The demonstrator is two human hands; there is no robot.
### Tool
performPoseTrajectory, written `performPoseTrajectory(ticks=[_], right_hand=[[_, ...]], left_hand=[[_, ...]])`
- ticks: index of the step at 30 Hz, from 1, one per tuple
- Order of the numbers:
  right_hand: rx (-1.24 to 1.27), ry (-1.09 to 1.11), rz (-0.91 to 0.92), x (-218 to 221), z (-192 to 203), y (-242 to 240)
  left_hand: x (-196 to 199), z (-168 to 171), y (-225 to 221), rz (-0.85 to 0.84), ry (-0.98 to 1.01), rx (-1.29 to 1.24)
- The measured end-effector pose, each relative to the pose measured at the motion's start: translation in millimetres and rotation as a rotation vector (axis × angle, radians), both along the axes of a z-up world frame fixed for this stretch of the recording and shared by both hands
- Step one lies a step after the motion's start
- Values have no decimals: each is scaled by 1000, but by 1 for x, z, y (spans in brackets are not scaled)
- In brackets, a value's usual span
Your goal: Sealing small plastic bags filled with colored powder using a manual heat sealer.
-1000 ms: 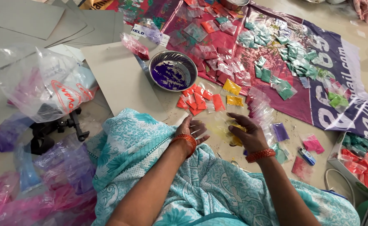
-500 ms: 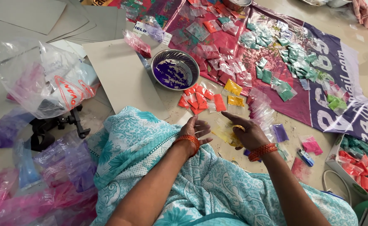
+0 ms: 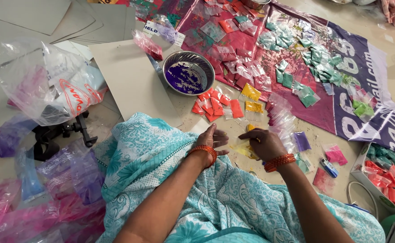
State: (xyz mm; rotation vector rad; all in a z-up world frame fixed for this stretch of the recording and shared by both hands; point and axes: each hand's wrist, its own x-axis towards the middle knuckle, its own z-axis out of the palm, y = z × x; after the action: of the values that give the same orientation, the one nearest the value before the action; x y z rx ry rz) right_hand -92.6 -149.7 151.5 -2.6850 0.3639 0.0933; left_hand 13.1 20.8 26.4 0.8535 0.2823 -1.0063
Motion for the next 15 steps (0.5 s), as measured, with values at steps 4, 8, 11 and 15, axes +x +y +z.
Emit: performPoseTrajectory(ticks=[4,8,11,15], right_hand=[[59,-22,47,-3,14,10],[126,-103,83,-6,28,26],[122,-114,-13,-6,27,30],[73,-101,-132,-9,10,23]], left_hand=[[0,0,0,13,0,9],[-1,1,1,4,1,4],[-2,4,1,5,0,1],[-4,10,3,49,-10,13]])
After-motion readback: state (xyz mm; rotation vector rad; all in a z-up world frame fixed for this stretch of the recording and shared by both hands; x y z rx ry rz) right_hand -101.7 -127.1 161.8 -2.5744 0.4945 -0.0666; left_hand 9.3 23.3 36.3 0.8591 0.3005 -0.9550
